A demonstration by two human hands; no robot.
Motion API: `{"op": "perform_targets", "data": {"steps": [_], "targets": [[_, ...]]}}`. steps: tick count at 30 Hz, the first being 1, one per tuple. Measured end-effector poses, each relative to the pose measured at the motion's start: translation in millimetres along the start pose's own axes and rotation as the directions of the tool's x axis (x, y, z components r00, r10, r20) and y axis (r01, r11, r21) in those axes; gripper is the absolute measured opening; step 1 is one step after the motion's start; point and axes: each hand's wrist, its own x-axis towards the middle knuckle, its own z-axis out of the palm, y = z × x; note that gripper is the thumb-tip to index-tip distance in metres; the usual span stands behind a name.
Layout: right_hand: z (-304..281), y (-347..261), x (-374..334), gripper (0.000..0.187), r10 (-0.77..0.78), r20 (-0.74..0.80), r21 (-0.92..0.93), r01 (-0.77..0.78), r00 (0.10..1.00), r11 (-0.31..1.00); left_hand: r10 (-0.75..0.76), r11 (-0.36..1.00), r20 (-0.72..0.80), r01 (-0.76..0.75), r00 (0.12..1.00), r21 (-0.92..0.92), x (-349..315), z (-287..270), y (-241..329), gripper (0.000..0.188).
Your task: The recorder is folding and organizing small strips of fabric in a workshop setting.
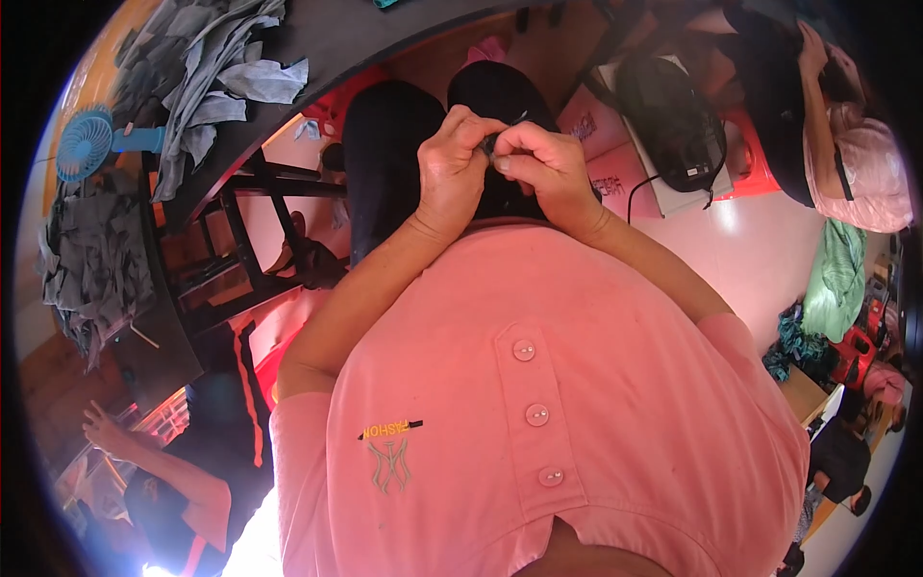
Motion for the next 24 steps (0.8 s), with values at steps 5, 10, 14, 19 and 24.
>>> {"op": "perform_targets", "data": {"steps": [5,10,14,19,24], "targets": [[-4,1,0,0.009,-0.114,0.034,-0.184,0.118,0.993,0.976,0.187,0.976,-0.059,-0.179,0.981,0.126,6,8,-8,0.027],[-5,5,-1,0.010,-0.102,0.037,-0.167,0.107,0.994,0.980,0.184,0.981,0.019,-0.185,0.983,0.055,5,7,-6,0.025],[-7,6,-1,0.007,-0.105,0.086,-0.121,0.115,0.991,0.986,-0.065,0.987,-0.050,0.056,0.997,-0.151,-6,7,-11,0.026],[-9,6,-4,0.012,0.114,-0.042,0.079,-0.110,0.993,0.991,-0.131,0.949,-0.156,0.078,0.979,-0.304,-8,6,-13,0.021],[-4,14,-3,0.015,-0.140,0.050,-0.032,0.142,0.989,0.989,-0.179,0.947,-0.128,0.135,0.976,-0.292,-8,10,-12,0.024]]}}
